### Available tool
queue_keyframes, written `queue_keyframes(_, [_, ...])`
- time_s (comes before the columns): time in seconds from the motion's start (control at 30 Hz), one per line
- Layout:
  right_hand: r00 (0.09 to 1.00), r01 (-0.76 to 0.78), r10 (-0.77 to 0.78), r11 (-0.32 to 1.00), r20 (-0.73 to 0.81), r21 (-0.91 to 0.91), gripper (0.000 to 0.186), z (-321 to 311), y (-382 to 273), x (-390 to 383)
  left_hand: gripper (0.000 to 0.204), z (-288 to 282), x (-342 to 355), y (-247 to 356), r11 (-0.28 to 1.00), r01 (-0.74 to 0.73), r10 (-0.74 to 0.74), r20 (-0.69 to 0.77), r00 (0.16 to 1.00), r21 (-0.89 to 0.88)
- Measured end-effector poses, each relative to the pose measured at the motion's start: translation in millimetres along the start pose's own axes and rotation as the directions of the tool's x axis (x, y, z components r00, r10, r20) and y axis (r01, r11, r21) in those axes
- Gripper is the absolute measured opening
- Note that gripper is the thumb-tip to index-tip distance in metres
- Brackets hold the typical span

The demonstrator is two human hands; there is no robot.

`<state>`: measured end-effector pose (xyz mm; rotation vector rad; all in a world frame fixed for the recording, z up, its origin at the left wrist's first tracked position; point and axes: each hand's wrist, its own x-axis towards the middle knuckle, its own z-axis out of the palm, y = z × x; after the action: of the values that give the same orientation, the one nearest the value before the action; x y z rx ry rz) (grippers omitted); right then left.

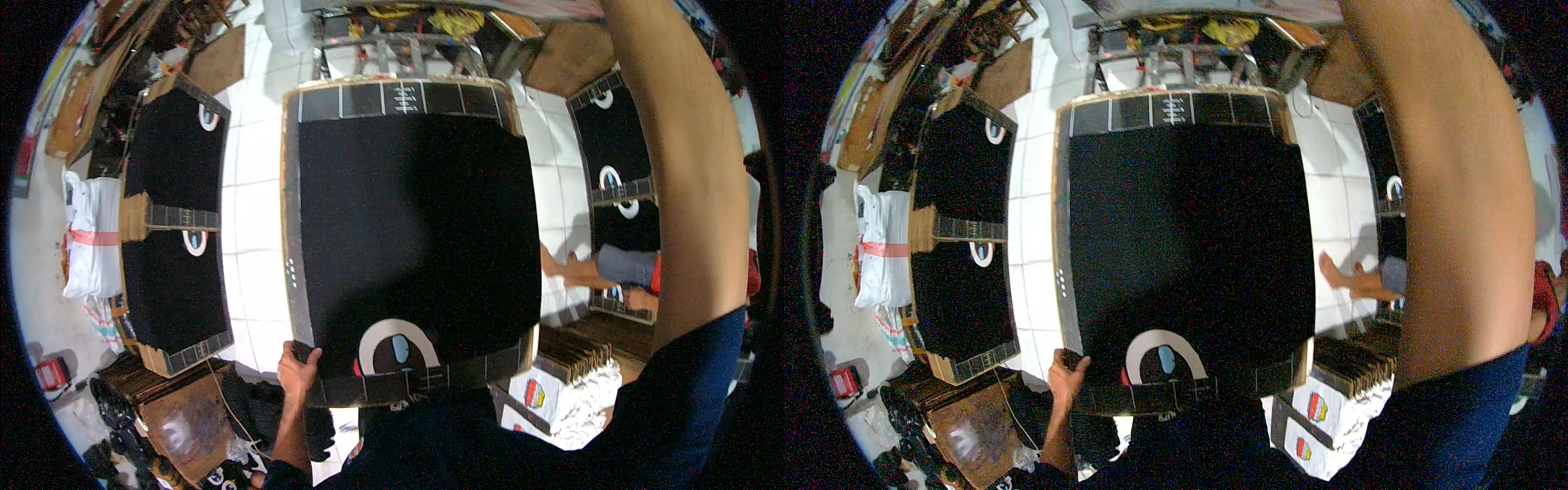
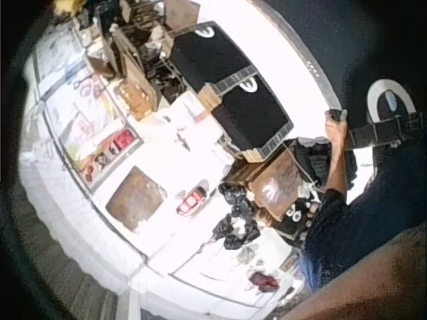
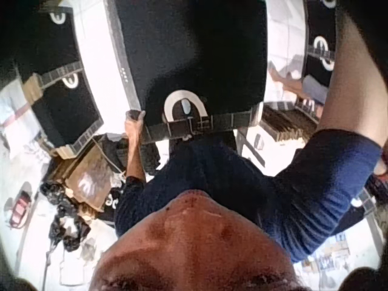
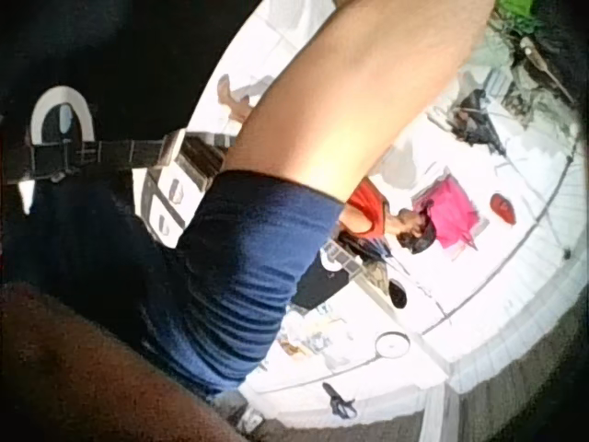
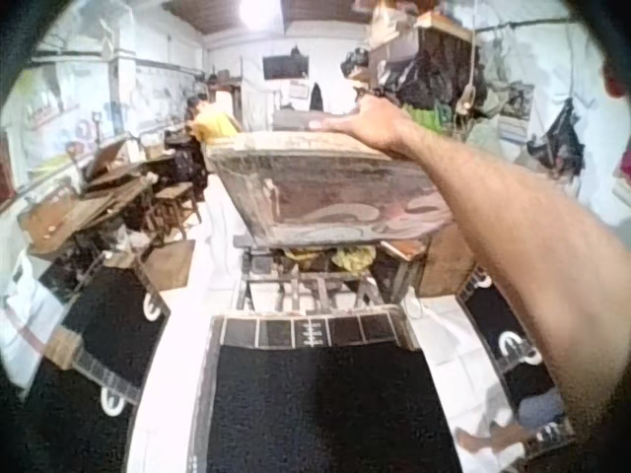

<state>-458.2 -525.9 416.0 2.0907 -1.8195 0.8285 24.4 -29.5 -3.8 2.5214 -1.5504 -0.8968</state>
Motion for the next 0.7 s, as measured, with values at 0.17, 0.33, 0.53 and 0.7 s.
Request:
queue_keyframes(0.17, [1.0, -0.002, 0.001, 0.999, 0.016, 0.05, 0.075, -3.5, -10.5, -3.8, 0.065, 4.9, 15.7, -9.4, 0.996, -0.08, 0.079, 0.033, 0.996, 0.029])
queue_keyframes(0.33, [0.997, -0.071, 0.071, 0.997, -0.01, 0.009, 0.081, -3.9, -16.3, -5.8, 0.095, -24.5, 46.2, 24.6, 0.963, -0.084, 0.052, 0.129, 0.99, 0.256])
queue_keyframes(0.53, [0.995, -0.062, 0.059, 0.997, -0.081, -0.046, 0.092, -1.3, -9.0, 2.2, 0.099, -22.0, 153.5, 197.8, 0.862, -0.453, 0.496, -0.19, 0.847, 0.227])
queue_keyframes(0.7, [0.993, -0.106, 0.109, 0.993, 0.052, -0.06, 0.099, -5.1, -3.1, 10.2, 0.087, 23.8, 258.0, 392.4, 0.652, -0.726, 0.756, -0.245, 0.606, 0.217])
